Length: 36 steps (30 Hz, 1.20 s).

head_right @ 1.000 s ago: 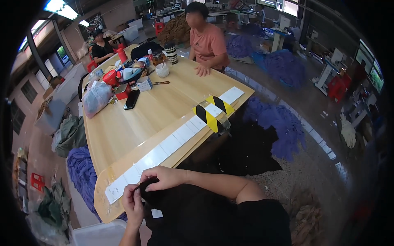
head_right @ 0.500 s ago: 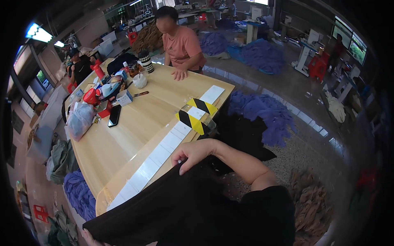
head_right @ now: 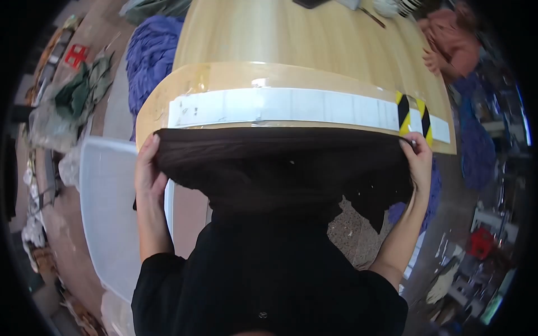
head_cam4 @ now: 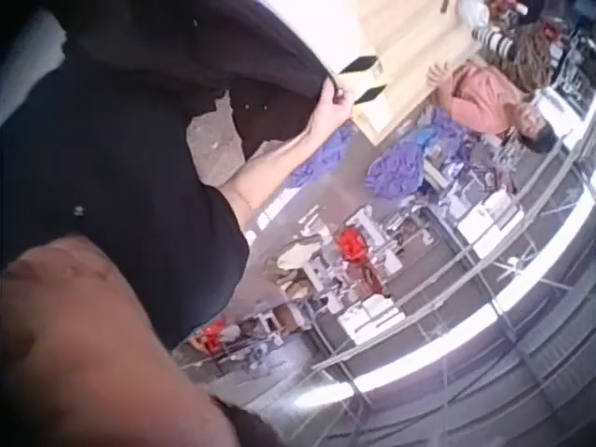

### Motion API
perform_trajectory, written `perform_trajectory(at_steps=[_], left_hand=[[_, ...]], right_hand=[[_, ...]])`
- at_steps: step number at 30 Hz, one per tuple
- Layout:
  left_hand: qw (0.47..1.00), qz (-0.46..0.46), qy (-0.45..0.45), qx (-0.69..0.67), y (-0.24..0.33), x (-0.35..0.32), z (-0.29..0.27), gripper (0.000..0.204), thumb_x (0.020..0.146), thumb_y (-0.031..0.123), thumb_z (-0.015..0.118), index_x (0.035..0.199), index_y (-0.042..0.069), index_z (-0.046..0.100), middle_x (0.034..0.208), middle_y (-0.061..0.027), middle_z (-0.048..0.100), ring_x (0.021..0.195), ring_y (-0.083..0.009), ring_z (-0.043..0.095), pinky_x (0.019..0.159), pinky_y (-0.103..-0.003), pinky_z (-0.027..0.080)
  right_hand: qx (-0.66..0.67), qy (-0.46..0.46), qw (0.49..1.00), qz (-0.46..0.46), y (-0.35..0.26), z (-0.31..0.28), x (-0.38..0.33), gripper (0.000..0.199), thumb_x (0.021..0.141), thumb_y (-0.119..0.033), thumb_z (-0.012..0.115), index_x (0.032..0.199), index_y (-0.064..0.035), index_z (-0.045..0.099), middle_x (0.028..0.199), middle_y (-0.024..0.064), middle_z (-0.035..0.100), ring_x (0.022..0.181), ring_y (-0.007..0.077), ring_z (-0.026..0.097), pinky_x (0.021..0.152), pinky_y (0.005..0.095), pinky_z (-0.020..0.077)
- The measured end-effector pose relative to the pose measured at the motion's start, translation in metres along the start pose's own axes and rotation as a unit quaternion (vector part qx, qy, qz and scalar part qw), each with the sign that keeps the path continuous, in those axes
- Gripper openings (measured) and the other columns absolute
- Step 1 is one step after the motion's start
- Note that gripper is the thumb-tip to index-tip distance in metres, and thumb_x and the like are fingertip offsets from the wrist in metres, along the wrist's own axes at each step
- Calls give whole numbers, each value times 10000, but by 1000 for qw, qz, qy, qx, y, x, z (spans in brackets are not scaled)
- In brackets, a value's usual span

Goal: Marking specific measurement points on brown knitted garments using chalk and a ruler guide on the table.

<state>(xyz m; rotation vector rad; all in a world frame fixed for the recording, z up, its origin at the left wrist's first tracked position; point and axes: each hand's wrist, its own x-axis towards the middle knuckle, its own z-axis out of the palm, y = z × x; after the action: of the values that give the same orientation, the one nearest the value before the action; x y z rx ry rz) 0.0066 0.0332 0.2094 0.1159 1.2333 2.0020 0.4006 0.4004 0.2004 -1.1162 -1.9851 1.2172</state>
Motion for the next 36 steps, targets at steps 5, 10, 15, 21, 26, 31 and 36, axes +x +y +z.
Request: perform_trajectory(at_steps=[5, 10, 15, 21, 26, 31, 36], left_hand=[[996, 29, 64, 61, -15, 15, -34, 101, 903, 93, 501, 933, 23, 567, 916, -50, 622, 811, -106, 581, 767, -242, 467], [920, 170, 100, 338, -23, 58, -27, 111, 876, 81, 549, 903, -21, 584, 773, -22, 598, 687, -54, 526, 634, -199, 434], [906, 159, 101, 378, -36, 95, -31, 105, 855, 64, 565, 878, -37, 584, 756, -24, 601, 669, -62, 523, 629, -198, 431], [848, 165, 135, 486, -35, 98, -28, 102, 839, 61, 572, 858, -39, 579, 695, -55, 600, 626, -79, 522, 605, -226, 438], [755, 201, 117, 613, -42, 92, -17, 105, 816, 71, 559, 848, -28, 572, 678, -207, 595, 612, -293, 607, 608, -346, 472], [675, 222, 103, 696, -46, 95, -20, 146, 806, 125, 552, 826, -17, 577, 719, -231, 590, 670, -363, 592, 624, -404, 453], [641, 340, 126, 676, -41, 80, 18, 154, 811, 9, 554, 962, -19, 551, 909, -117, 569, 712, -222, 550, 655, -291, 461]], right_hand=[[350, 5, 934, 72, 1, 32, 47, 116, 864, -43, 555, 980, -47, 564, 917, 60, 618, 852, 140, 603, 771, 266, 496], [159, 100, 982, -4, 35, 47, 97, 135, 847, -66, 601, 970, -13, 588, 890, 33, 615, 800, 93, 573, 742, 216, 464], [-44, 112, 992, -25, 91, 65, 112, 132, 811, -116, 657, 880, -16, 606, 813, 5, 599, 761, 65, 520, 712, 185, 407], [-78, 93, 993, -10, 78, 77, 115, 168, 811, -133, 656, 879, 7, 593, 810, 14, 604, 757, 72, 523, 710, 207, 422], [-105, 111, 988, -11, 78, 72, 110, 176, 801, -139, 668, 876, 2, 594, 805, 10, 602, 741, 77, 526, 693, 205, 425], [-22, 70, 997, 34, 70, 64, 99, 148, 767, -107, 686, 882, -49, 611, 840, 12, 587, 762, 100, 542, 692, 222, 443], [-33, 38, 999, 4, 75, 70, 91, 197, 748, -95, 666, 925, -43, 597, 749, 46, 604, 679, 126, 567, 604, 264, 463]])
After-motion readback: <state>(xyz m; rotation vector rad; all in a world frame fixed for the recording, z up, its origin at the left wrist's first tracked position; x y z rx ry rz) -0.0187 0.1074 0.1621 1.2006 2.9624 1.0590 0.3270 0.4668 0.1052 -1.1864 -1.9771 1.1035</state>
